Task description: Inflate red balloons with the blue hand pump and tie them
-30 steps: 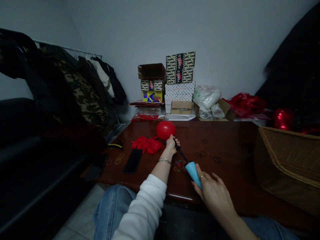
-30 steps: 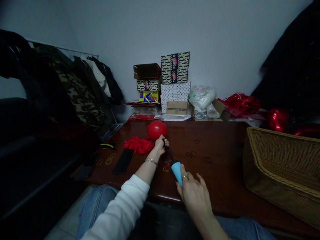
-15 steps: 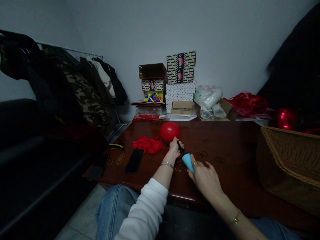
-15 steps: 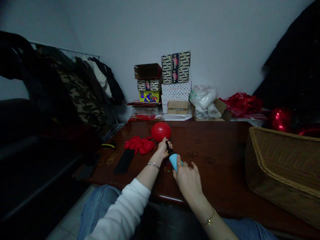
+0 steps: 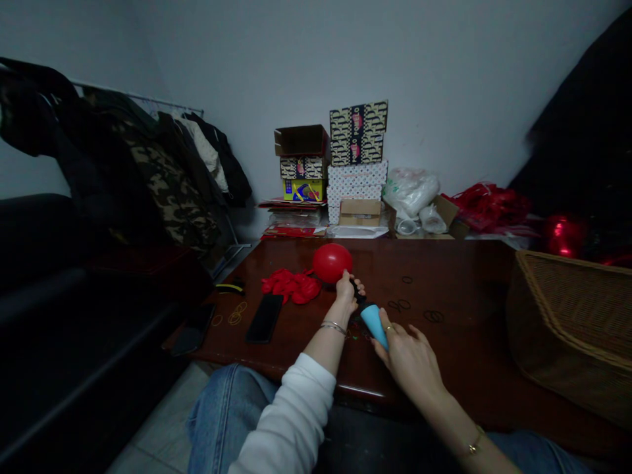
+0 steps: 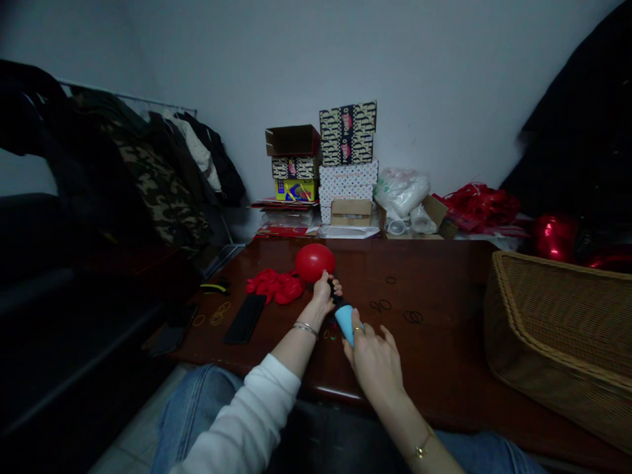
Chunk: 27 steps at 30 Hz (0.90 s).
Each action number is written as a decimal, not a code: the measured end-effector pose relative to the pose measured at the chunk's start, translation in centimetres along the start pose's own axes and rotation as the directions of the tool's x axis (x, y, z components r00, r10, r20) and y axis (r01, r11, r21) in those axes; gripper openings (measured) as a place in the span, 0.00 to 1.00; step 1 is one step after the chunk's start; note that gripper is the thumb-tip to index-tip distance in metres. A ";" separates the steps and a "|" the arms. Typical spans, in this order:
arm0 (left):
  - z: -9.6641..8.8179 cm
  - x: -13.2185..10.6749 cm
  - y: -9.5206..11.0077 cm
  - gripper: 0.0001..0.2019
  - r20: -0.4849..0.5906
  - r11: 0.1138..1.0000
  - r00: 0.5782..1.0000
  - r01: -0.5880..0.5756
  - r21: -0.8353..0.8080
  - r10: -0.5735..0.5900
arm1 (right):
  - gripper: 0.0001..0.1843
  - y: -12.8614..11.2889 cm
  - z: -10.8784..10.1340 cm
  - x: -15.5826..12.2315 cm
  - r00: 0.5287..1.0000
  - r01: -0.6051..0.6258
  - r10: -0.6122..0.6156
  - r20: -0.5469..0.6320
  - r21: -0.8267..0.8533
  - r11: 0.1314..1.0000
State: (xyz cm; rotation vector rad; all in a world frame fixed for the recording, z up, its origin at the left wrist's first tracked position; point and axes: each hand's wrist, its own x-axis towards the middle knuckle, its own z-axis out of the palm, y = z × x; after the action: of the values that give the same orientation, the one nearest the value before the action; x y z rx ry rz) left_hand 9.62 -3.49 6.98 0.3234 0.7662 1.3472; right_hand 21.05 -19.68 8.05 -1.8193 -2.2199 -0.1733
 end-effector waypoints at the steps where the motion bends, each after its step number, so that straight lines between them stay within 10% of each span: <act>1: -0.1 0.1 0.1 0.17 0.002 1.000 1.000 0.000 -0.014 0.000 | 0.27 0.2 0.1 -0.4 1.000 0.002 -0.002 -0.003 0.007 1.000; 12: -0.9 1.0 1.2 0.19 0.016 0.997 1.000 -0.020 -0.070 0.021 | 0.27 1.3 0.5 -3.5 1.000 0.018 -0.017 -0.018 0.051 0.999; 27: -0.3 0.0 0.0 0.17 0.016 0.999 1.000 0.020 -0.046 -0.019 | 0.27 -0.2 -0.3 1.6 0.999 -0.003 0.003 0.038 0.001 1.000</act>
State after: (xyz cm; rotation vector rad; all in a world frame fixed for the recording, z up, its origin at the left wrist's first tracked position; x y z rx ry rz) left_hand 9.45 -3.54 6.75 0.2887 0.7222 1.3406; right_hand 20.59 -18.29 8.84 -1.8402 -2.2421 -0.1381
